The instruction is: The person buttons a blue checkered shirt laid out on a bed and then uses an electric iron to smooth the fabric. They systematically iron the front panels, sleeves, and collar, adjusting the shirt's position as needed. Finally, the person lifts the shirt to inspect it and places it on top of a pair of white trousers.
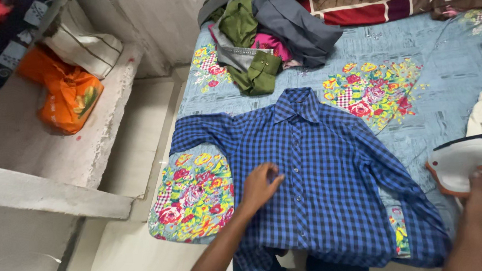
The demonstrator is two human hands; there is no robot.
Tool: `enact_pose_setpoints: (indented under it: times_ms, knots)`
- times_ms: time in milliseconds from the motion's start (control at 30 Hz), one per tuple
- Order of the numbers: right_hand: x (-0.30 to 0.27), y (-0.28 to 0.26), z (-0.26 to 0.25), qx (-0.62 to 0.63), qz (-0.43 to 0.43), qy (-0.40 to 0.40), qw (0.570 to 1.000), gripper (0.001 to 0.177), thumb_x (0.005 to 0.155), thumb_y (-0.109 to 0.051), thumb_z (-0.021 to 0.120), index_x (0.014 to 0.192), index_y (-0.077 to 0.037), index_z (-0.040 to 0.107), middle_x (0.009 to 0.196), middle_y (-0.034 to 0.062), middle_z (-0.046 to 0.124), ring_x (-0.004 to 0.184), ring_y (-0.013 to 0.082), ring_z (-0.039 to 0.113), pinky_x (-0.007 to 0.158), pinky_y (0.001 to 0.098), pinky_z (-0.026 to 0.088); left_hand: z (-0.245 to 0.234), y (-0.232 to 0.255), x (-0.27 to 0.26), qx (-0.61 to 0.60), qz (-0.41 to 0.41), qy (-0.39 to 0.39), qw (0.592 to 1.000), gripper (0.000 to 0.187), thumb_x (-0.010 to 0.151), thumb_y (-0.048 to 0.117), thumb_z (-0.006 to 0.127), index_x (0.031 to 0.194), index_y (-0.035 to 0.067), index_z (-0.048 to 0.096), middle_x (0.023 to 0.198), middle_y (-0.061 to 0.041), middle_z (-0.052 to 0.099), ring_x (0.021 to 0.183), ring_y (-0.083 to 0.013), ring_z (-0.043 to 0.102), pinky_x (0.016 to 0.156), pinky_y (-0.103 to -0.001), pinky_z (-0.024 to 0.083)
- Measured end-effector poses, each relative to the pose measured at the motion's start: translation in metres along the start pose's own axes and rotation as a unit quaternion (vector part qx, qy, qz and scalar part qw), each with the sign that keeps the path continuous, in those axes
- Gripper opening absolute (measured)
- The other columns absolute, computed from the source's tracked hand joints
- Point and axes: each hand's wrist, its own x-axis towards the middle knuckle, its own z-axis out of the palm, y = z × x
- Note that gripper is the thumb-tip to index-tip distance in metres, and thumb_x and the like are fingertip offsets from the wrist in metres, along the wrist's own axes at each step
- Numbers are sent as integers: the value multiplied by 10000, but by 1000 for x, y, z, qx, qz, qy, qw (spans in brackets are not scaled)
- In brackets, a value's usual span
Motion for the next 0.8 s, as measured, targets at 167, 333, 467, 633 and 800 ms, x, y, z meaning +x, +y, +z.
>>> enact_pose_setpoints:
  times_ms: [167, 333, 467, 633, 800]
  knots:
    - [42, 15, -4, 68, 11, -47, 997, 395, 986, -97, 631, 1325, 44, 486, 1182, 127, 586, 1128, 274, 654, 935, 400, 603, 56, -15, 140, 52, 81, 28, 995, 346, 906, 366, 749, 1054, 56, 721, 1049, -138, 754, 995, -330, 719, 861, -430, 563]
    - [48, 21, 15, -8, 85, -18, 996, 404, 967, -185, 628, 1305, -5, 502, 1044, 119, 616, 956, 261, 655, 808, 393, 586, 95, -8, 227, 149, 46, 30, 987, 522, 847, 443, 771, 1134, 16, 688, 1089, -210, 724, 1012, -402, 684, 834, -502, 547]
    - [-16, -27, 43, -110, 153, -79, 979, 413, 951, -255, 625, 1289, -43, 515, 933, 113, 640, 818, 250, 655, 706, 386, 572, 128, -8, 269, 242, -37, -59, 968, 609, 827, 546, 777, 1116, 16, 691, 1114, -212, 729, 1106, -419, 653, 908, -507, 546]
    - [-117, -118, 143, -157, 270, -382, 870, 429, 932, -342, 621, 1269, -92, 531, 795, 105, 670, 646, 237, 655, 579, 379, 555, 179, -53, 315, 167, -77, -87, 979, 510, 849, 450, 749, 1160, 48, 705, 1159, -248, 713, 1105, -432, 668, 943, -519, 538]
    - [-98, -138, 193, -346, 169, -451, 805, 522, 938, -429, 591, 1317, -93, 463, 705, 218, 706, 633, 375, 712, 586, 480, 548, 195, -75, 331, 92, -22, -34, 995, 517, 843, 386, 759, 1187, 14, 659, 1124, -270, 699, 1051, -463, 663, 916, -532, 527]
